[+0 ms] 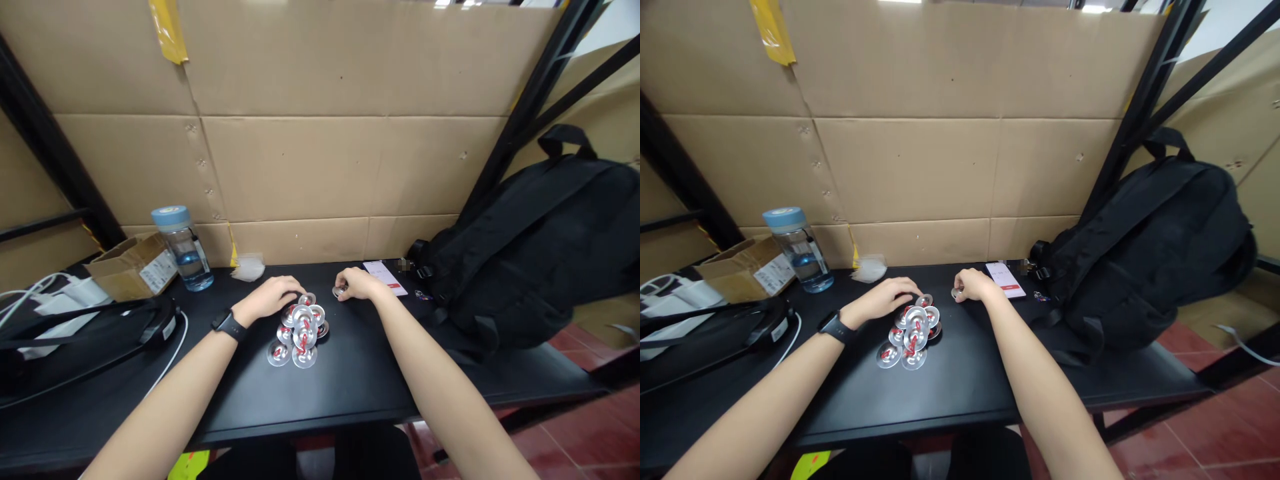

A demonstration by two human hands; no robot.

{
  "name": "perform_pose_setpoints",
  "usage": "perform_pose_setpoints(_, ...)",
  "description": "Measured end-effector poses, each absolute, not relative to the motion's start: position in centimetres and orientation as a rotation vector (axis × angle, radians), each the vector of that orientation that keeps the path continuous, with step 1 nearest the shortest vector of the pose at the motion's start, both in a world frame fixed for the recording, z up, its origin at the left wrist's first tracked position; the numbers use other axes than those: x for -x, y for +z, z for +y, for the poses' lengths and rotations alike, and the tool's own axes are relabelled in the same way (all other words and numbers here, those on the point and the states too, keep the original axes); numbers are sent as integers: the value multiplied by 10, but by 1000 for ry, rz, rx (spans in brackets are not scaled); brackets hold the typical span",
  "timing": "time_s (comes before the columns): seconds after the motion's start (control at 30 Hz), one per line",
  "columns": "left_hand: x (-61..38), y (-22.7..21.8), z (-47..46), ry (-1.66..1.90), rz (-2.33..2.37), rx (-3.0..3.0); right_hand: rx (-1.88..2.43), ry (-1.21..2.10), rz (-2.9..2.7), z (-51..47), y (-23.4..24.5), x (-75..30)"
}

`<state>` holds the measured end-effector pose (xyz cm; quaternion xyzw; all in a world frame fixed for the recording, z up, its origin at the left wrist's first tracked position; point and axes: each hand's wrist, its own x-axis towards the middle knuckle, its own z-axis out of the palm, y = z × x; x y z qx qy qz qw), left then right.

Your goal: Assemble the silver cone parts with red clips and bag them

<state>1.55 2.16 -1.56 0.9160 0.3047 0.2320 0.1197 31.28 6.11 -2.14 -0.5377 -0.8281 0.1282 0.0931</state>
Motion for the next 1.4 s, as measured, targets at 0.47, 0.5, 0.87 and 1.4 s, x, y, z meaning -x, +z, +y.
perform_pose_setpoints(0.47, -20, -28, 25, 624, 1068, -2753, 1500, 245, -2553, 56, -26, -300)
perform_pose_setpoints(0.5, -20, -28, 26, 631, 1084, -2753, 1495, 230, -2536, 56, -27, -298)
perform_pose_setpoints(0.87, -21, -36, 30, 714, 1233, -2726, 1056, 283, -2436, 44, -26, -271)
perform_pose_setpoints(1.4, -29, -20, 29, 1136, 1052, -1856, 777, 614, -2016, 18, -23, -233)
